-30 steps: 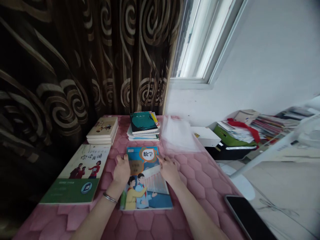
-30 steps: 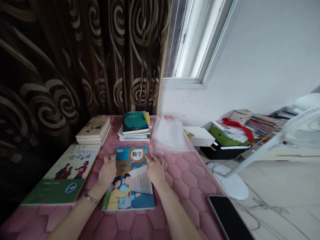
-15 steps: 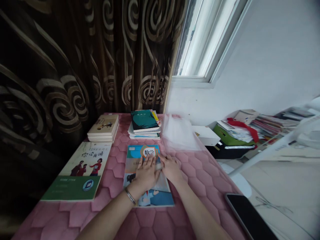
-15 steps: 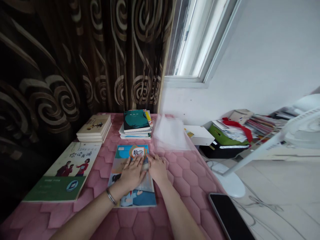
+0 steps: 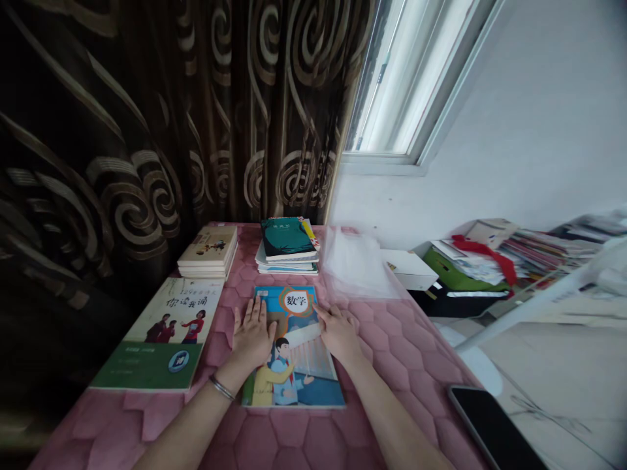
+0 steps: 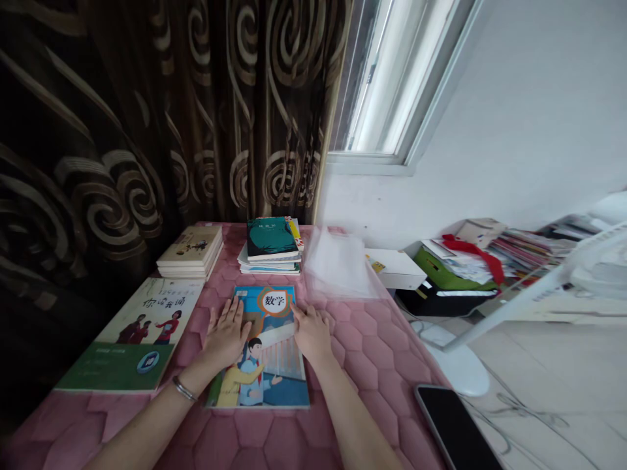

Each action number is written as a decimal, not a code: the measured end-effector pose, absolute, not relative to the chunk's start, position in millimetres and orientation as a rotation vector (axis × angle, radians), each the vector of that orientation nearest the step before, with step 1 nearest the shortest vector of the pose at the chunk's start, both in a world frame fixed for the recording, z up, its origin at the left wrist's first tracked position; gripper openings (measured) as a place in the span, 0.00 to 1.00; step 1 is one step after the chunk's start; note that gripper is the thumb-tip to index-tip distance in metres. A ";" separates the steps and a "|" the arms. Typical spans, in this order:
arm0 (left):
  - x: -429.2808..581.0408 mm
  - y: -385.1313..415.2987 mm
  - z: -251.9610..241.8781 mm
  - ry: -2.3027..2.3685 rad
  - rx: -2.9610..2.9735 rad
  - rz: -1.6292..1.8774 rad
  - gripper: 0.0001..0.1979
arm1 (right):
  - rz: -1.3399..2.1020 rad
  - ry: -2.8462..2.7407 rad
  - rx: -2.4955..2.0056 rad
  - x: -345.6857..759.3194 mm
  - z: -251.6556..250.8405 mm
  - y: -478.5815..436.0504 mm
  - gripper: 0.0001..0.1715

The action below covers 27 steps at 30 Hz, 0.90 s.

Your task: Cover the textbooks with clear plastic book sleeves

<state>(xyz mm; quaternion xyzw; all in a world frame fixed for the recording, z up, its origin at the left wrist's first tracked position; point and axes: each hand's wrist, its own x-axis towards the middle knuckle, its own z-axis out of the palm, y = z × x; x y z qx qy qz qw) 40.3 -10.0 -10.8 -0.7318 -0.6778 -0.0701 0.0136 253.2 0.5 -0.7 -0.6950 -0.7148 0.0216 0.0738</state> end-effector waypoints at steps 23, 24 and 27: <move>27.1 24.7 3.2 -2.188 -2.044 -0.315 0.25 | 0.083 -2.144 -2.070 253.4 -4.4 2.2 0.26; 23.6 16.7 6.0 -2.173 -2.005 -0.297 0.24 | 0.084 -2.158 -2.059 253.5 -4.5 2.5 0.26; 25.8 -10.5 11.8 -2.147 -2.005 -0.217 0.23 | 0.101 -2.204 -2.012 254.0 -3.9 2.9 0.28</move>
